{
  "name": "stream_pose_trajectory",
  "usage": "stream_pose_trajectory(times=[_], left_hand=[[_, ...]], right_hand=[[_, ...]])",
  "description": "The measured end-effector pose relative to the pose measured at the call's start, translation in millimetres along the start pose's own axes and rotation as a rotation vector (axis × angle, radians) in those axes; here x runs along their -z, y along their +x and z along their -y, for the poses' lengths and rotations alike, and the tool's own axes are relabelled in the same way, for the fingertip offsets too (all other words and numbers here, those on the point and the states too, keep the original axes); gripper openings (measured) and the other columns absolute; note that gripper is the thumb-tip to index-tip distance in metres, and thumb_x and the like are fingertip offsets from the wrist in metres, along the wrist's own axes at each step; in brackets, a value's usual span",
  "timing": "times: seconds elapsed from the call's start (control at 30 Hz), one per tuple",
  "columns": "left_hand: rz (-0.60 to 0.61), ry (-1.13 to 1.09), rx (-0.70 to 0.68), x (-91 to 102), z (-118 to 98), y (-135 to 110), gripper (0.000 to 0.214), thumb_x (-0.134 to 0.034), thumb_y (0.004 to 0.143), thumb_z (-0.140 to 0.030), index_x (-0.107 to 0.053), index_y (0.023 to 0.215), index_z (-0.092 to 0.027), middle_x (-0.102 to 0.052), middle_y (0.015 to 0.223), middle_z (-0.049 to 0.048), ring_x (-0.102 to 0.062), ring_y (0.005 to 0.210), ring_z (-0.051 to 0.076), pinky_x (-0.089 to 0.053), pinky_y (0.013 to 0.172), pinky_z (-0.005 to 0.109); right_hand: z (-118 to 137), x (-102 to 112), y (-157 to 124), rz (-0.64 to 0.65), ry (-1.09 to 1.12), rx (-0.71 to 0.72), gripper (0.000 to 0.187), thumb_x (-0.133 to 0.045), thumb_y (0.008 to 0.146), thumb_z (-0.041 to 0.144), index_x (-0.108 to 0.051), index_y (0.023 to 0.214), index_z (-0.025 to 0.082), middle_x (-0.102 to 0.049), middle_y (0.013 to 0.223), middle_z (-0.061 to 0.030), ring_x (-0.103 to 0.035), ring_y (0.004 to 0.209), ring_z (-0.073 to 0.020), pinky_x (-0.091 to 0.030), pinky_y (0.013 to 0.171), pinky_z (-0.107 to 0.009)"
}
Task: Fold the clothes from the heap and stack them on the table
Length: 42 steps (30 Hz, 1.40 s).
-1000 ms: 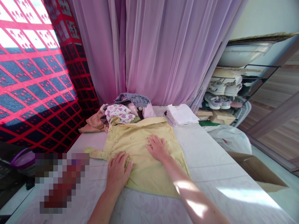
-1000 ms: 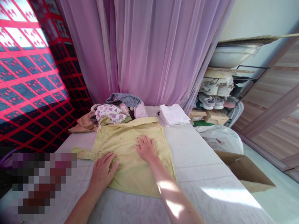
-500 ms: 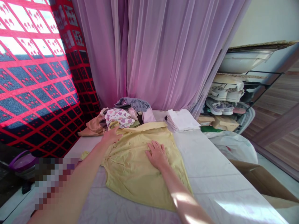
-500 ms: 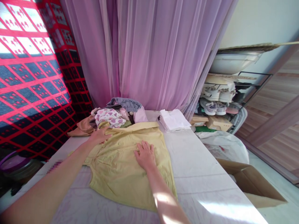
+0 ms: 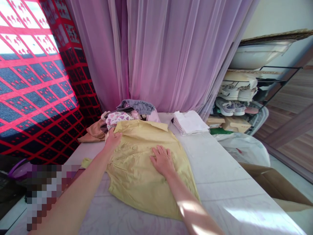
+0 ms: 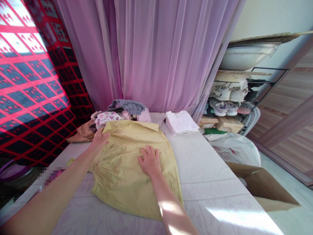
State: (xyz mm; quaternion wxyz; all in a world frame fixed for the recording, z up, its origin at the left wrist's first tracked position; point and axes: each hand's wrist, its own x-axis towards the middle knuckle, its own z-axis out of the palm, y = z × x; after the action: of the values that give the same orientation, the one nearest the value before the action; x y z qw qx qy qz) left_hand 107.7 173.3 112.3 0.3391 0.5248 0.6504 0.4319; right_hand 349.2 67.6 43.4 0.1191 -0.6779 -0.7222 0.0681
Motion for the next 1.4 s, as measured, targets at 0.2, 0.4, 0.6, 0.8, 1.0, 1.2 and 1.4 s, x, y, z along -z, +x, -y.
stream_pose_trajectory(times=[0.2,0.4,0.6,0.8,1.0,1.2,1.4], left_hand=[[0.184,0.622,-0.508,-28.2,43,-64,0.049,-0.044,0.090,-0.034,-0.046,0.137,-0.018,-0.045,0.146,0.0119,-0.035,0.138,0.026,-0.028,0.113,0.046],[0.178,0.991,-0.423,-27.5,58,-87,0.053,-0.032,0.094,-0.044,-0.046,0.139,-0.020,-0.041,0.149,0.0097,-0.033,0.138,0.028,-0.024,0.113,0.050],[0.146,1.043,-0.315,-26.6,52,-85,0.059,-0.030,0.093,-0.049,-0.044,0.141,-0.018,-0.037,0.151,0.0119,-0.031,0.139,0.030,-0.023,0.112,0.050],[0.156,1.040,-0.296,-26.7,50,-88,0.060,-0.028,0.094,-0.050,-0.043,0.142,-0.018,-0.034,0.153,0.0141,-0.028,0.141,0.031,-0.021,0.113,0.050],[0.222,1.002,-0.253,-20.4,52,-81,0.065,-0.028,0.093,-0.056,-0.039,0.144,-0.017,-0.030,0.154,0.0142,-0.025,0.142,0.030,-0.021,0.114,0.049],[0.144,1.037,-0.298,-21.8,56,-84,0.065,-0.028,0.093,-0.057,-0.042,0.141,-0.016,-0.033,0.153,0.0138,-0.027,0.141,0.031,-0.021,0.113,0.049],[0.143,1.010,-0.355,-15.5,64,-77,0.063,-0.035,0.091,-0.056,-0.045,0.138,-0.014,-0.039,0.149,0.0150,-0.033,0.138,0.030,-0.027,0.111,0.046]], right_hand=[[4,0,-1,0.011,-0.013,-0.002,0.052,-0.032,0.095,0.047,-0.042,0.142,0.027,-0.034,0.152,-0.0086,-0.023,0.142,-0.0253,-0.013,0.113,-0.052],[-23,9,7,0.084,-0.040,-0.023,0.054,-0.026,0.096,0.047,-0.038,0.144,0.024,-0.029,0.155,-0.0085,-0.021,0.143,-0.0223,-0.012,0.114,-0.049],[-75,20,14,0.101,-0.116,-0.258,0.060,-0.025,0.096,0.047,-0.031,0.148,0.017,-0.022,0.157,-0.0111,-0.015,0.145,-0.0237,-0.014,0.114,-0.049],[-77,19,15,0.121,-0.123,-0.307,0.061,-0.024,0.096,0.050,-0.028,0.149,0.021,-0.017,0.158,-0.0109,-0.011,0.146,-0.0245,-0.011,0.114,-0.051],[-61,34,2,0.175,-0.130,-0.348,0.061,-0.025,0.097,0.048,-0.025,0.150,0.019,-0.015,0.159,-0.0112,-0.010,0.146,-0.0249,-0.009,0.115,-0.051],[3,17,-47,0.122,-0.028,-0.092,0.059,-0.025,0.096,0.049,-0.028,0.150,0.024,-0.018,0.159,-0.0083,-0.010,0.146,-0.0237,-0.005,0.115,-0.051],[-9,11,-74,0.116,-0.069,-0.178,0.058,-0.026,0.096,0.049,-0.035,0.147,0.023,-0.022,0.157,-0.0090,-0.014,0.145,-0.0248,-0.009,0.114,-0.052]])
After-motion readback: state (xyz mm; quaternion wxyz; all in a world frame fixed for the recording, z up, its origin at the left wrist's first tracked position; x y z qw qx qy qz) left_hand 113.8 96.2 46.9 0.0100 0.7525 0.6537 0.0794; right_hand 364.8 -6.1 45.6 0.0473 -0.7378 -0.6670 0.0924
